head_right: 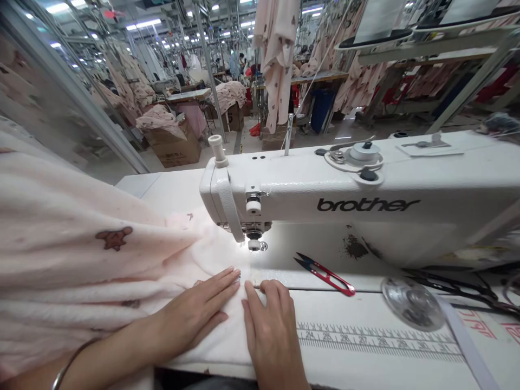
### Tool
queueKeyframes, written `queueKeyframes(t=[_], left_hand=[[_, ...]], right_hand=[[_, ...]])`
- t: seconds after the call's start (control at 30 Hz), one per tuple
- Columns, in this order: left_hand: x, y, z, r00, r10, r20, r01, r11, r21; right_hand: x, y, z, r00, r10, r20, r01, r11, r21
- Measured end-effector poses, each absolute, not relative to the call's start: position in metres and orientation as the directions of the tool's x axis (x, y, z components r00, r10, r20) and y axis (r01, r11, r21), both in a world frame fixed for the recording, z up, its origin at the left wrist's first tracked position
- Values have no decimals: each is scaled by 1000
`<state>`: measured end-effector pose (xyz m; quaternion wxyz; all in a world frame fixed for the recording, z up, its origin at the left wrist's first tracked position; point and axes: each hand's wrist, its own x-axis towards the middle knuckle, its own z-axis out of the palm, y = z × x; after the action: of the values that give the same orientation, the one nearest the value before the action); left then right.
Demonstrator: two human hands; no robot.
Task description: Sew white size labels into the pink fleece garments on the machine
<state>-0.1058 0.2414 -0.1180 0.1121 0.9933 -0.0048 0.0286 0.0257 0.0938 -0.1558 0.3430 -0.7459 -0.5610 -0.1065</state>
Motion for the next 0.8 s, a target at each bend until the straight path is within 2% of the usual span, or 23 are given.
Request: queueKeyframes(t=[0.5,0.6,0.73,0.8], left_hand=[[-106,243,-121,995,-34,98,-51,-983,177],[-105,242,-121,995,-38,97,-52,-987,150],[-102,242,-120,994,-45,100,-58,-990,126],[-100,244,-119,992,-73,105,-85,-990,113]], right_hand=[[23,94,-157,357,756,548,907,-140,-398],[24,91,-159,363,769,527,909,-167,-382],[49,98,-146,362,804,472,895,-158,-418],[72,114,-135,334,850,407,913,-184,-364]])
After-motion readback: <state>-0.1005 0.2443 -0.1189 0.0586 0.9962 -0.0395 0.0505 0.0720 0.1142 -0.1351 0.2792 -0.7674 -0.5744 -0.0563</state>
